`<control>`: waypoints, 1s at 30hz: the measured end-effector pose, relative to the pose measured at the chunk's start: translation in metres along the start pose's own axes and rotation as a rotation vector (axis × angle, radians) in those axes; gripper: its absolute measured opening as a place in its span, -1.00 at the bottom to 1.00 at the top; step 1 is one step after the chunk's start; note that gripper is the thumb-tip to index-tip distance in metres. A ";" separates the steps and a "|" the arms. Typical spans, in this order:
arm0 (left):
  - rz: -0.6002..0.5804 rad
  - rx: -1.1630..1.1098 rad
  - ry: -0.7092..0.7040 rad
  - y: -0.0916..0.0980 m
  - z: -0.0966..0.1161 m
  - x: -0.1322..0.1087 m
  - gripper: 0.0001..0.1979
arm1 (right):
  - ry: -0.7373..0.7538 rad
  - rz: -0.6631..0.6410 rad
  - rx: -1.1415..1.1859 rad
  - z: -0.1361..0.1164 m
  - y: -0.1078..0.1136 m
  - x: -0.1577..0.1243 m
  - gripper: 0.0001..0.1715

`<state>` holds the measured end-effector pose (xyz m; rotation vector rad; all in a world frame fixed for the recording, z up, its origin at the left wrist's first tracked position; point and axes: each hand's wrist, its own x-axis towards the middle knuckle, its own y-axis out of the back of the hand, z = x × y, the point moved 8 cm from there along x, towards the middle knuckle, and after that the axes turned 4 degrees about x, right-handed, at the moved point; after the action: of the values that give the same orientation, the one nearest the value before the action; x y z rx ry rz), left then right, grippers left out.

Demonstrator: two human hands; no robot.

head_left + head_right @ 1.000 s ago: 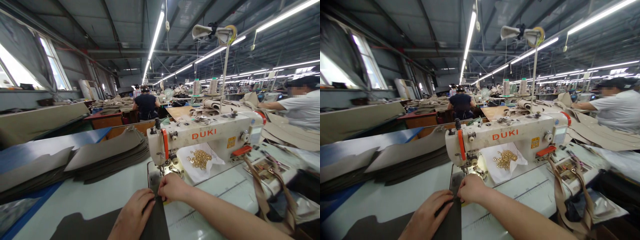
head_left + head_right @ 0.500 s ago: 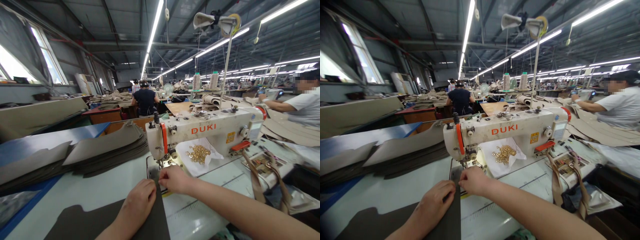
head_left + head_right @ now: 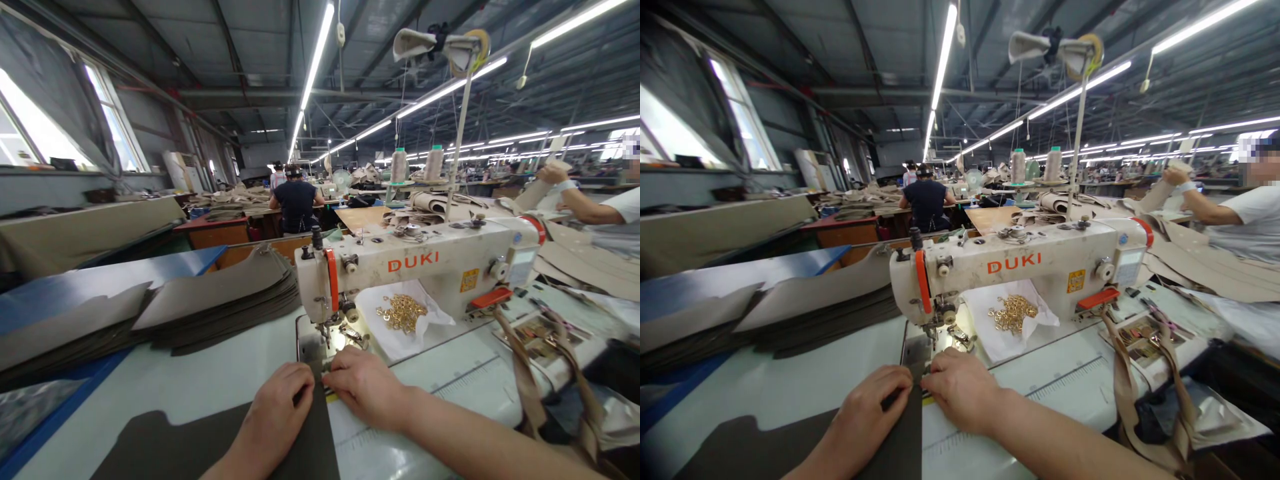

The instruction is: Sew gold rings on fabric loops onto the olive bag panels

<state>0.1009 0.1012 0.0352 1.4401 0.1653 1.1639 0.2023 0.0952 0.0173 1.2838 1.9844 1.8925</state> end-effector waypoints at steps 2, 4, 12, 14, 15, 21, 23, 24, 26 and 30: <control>0.000 -0.015 0.013 0.000 -0.001 0.001 -0.80 | 0.008 -0.003 -0.011 -0.001 0.001 0.000 -0.74; 0.002 -0.031 0.023 0.000 -0.002 0.001 -0.80 | 0.011 -0.007 -0.019 -0.001 0.001 0.000 -0.74; -0.057 -0.023 0.008 -0.004 -0.001 0.002 -0.81 | 0.021 -0.038 -0.034 -0.001 0.001 0.000 -0.72; -0.092 0.014 -0.014 -0.007 0.000 0.002 -0.80 | 0.029 -0.050 -0.052 -0.002 0.001 0.000 -0.74; -0.108 0.033 -0.029 -0.008 0.000 0.002 -0.80 | 0.038 -0.060 -0.069 -0.004 0.001 -0.001 -0.76; -0.134 0.089 -0.121 -0.013 0.002 0.002 -0.79 | 0.220 -0.151 -0.157 -0.035 0.010 -0.026 -0.79; -0.119 0.110 -0.138 -0.013 0.003 0.001 -0.78 | 0.266 -0.173 -0.149 -0.043 0.014 -0.036 -0.79; -0.105 0.117 -0.150 -0.013 0.005 0.001 -0.78 | 0.277 -0.178 -0.144 -0.045 0.016 -0.039 -0.79; -0.073 0.128 -0.180 -0.011 0.008 0.001 -0.77 | 0.284 -0.180 -0.145 -0.046 0.016 -0.041 -0.78; -0.030 0.151 -0.212 -0.010 0.010 0.000 -0.76 | 0.261 -0.153 -0.171 -0.041 0.008 -0.030 -0.83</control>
<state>0.1131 0.0971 0.0289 1.6784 0.1286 0.9837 0.2006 0.0443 0.0197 0.8537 1.9169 2.1893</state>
